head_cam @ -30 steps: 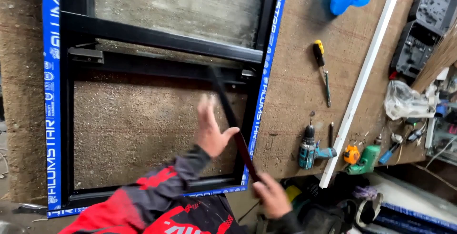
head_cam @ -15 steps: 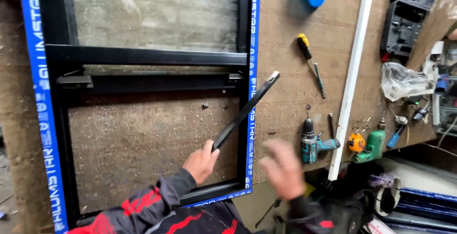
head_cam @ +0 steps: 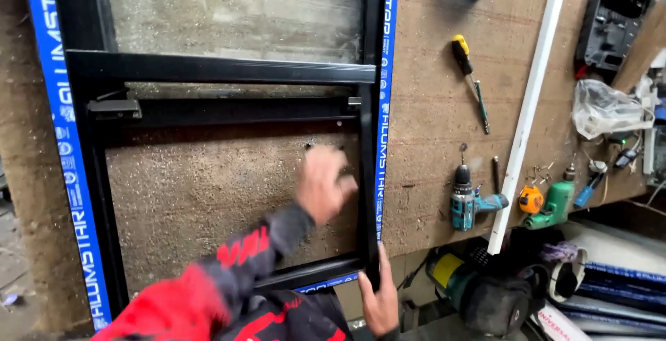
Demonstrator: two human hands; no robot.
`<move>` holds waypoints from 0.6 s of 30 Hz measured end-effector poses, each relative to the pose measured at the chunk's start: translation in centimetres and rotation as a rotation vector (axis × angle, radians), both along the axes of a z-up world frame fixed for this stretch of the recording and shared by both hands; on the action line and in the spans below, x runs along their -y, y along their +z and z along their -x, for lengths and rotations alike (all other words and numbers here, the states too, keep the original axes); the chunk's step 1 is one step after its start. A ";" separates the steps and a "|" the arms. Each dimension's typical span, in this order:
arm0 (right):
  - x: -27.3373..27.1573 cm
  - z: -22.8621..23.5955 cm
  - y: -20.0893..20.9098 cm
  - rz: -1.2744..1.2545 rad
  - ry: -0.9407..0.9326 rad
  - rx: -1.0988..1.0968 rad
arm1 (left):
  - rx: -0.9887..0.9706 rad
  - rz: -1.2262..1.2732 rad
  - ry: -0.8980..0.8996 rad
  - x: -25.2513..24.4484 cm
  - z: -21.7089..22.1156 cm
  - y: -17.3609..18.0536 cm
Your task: Assembling aluminum window frames by aligning profiles, drilling holes, and securing them with rivets.
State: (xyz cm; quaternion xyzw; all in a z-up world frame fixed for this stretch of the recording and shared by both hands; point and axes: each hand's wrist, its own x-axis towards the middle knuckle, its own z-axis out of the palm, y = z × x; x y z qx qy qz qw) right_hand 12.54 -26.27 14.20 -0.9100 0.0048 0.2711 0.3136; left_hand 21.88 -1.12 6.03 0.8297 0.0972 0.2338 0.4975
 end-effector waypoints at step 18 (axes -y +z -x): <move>-1.4 9.9 -7.5 -0.238 -0.698 -0.115 | 0.091 -0.834 -0.050 -10.0 -8.0 -11.4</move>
